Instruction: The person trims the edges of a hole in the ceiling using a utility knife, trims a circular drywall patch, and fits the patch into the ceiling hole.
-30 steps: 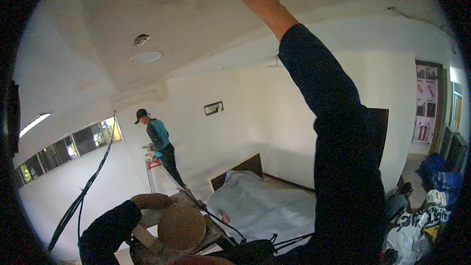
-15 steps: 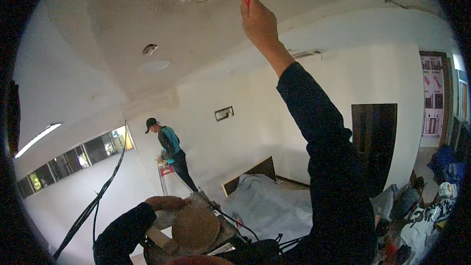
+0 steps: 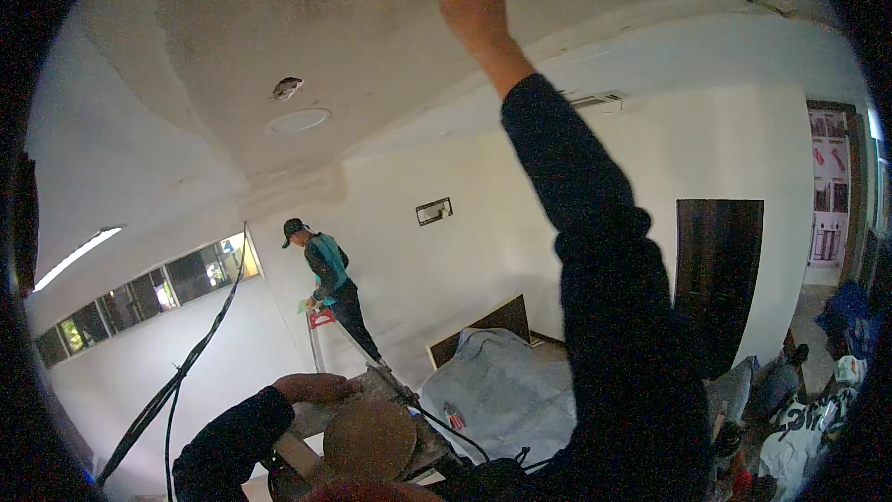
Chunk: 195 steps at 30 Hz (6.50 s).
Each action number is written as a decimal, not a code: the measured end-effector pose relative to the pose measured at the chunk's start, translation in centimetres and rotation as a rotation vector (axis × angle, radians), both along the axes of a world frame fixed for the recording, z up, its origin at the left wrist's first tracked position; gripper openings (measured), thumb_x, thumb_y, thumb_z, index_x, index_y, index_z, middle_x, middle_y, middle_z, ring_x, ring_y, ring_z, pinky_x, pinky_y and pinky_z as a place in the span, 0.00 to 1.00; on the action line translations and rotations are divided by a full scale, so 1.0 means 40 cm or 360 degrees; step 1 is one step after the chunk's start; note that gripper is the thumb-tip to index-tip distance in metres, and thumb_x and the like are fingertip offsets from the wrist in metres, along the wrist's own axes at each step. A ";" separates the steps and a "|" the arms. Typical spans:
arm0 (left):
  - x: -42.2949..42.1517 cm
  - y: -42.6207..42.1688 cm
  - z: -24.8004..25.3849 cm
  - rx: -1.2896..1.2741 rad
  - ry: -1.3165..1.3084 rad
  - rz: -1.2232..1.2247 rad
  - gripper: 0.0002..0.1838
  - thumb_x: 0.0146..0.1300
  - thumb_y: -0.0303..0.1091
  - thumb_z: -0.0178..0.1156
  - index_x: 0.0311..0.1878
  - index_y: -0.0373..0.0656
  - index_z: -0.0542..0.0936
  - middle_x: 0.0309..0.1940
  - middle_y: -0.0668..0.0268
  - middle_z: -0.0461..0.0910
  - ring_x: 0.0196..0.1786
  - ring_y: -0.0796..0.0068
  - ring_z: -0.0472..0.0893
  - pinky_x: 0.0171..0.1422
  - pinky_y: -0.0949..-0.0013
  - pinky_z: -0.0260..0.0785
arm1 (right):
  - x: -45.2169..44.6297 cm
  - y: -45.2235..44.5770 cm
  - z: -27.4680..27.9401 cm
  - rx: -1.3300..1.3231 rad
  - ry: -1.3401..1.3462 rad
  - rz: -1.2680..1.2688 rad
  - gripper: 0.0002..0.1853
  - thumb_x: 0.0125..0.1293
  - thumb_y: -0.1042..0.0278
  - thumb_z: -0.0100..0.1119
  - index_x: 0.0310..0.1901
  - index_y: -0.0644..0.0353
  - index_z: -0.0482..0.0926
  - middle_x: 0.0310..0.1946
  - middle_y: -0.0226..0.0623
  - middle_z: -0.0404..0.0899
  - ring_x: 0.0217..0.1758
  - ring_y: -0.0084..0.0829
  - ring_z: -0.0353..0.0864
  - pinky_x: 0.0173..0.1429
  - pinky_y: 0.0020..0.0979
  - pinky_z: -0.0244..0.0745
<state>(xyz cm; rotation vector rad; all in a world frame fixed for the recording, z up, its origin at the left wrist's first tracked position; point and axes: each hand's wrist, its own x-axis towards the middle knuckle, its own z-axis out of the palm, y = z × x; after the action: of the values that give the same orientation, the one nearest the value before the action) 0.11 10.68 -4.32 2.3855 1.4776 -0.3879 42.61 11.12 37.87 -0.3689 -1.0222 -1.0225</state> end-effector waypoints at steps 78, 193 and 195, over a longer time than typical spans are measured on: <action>-0.010 -0.003 0.000 -0.0200 -0.0098 0.0387 0.54 0.63 0.77 0.44 0.70 0.31 0.66 0.70 0.44 0.66 0.73 0.49 0.65 0.77 0.57 0.54 | -0.083 0.126 -0.011 0.0069 0.0037 0.0728 0.16 0.76 0.54 0.50 0.38 0.60 0.72 0.22 0.39 0.76 0.26 0.36 0.79 0.34 0.39 0.74; 0.021 -0.088 0.042 -0.0237 -0.0290 0.0303 0.45 0.69 0.73 0.35 0.70 0.43 0.70 0.70 0.51 0.68 0.73 0.53 0.66 0.77 0.59 0.55 | -0.303 -0.396 -0.095 -0.1216 -0.0487 0.3155 0.07 0.73 0.64 0.46 0.38 0.55 0.69 0.20 0.22 0.62 0.17 0.19 0.55 0.23 0.30 0.59; 0.041 -0.112 0.068 -0.0189 -0.0261 0.0194 0.42 0.71 0.70 0.35 0.70 0.43 0.70 0.70 0.52 0.68 0.73 0.53 0.66 0.77 0.59 0.55 | -0.331 -0.383 -0.079 -0.1086 -0.0442 0.3190 0.07 0.73 0.64 0.46 0.38 0.56 0.69 0.20 0.24 0.63 0.17 0.20 0.55 0.22 0.31 0.59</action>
<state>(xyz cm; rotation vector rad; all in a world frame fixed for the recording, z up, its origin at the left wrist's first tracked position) 1.77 6.22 -1.62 2.1670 1.4734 -0.2378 29.36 -4.21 34.70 0.3402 -1.3155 1.1207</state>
